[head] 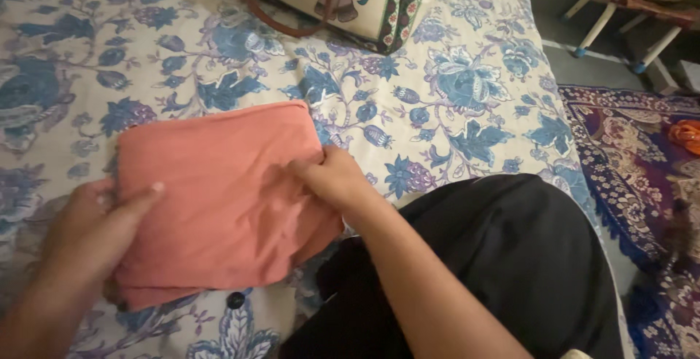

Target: The person folds a plaid scarf, a pair of pink shorts, and a pair of black pants on a bed, then places the folded items into a patterned handbag.

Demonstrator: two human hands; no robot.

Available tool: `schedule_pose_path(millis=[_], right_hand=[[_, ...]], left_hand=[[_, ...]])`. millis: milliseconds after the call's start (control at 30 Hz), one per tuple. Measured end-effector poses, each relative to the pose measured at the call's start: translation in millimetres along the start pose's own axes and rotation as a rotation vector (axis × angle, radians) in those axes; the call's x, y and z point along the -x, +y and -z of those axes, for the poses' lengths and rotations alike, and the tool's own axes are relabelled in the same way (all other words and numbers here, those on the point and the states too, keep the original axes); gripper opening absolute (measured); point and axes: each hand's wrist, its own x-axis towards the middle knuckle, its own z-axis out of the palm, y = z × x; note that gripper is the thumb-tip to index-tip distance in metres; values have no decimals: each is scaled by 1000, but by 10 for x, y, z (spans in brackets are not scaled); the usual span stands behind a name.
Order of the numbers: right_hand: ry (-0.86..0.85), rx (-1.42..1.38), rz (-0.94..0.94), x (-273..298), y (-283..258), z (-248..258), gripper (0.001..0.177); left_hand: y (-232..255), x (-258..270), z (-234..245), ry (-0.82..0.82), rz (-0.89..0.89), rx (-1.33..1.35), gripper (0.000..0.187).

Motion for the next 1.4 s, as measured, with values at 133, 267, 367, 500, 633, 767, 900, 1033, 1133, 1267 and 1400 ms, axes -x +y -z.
schedule_pose_path(millis=[133, 267, 367, 500, 633, 767, 900, 1033, 1133, 1267, 1400], right_hand=[[-113, -272, -202, 33, -93, 71, 48], [-259, -697, -288, 35, -222, 85, 29], [-380, -707, -306, 50, -297, 159, 26], [-337, -519, 23, 25, -407, 393, 19], [-325, -547, 389, -33, -562, 505, 20], [-70, 47, 926, -33, -524, 564, 28], [36, -10, 553, 50, -66, 285, 48], [-76, -363, -274, -15, 145, 233, 33], [-112, -305, -300, -21, 87, 235, 46], [-136, -124, 24, 81, -54, 75, 60], [-275, -178, 244, 203, -72, 31, 94]], left_hand=[[-5, -117, 92, -126, 207, 252, 61], [0, -184, 180, -266, 438, 516, 55], [-29, -169, 208, -288, 421, 678, 51], [64, -195, 290, -324, -68, 776, 45], [263, -214, 509, -428, -544, 844, 26], [250, -129, 627, -329, -453, 759, 31], [-29, -48, 691, -270, -229, 714, 35], [-135, -146, 560, -144, 159, 347, 38], [-123, -163, 407, -97, 191, 182, 45], [-136, -152, 320, -116, 181, 140, 70], [-268, -178, 522, -433, 32, 271, 92]])
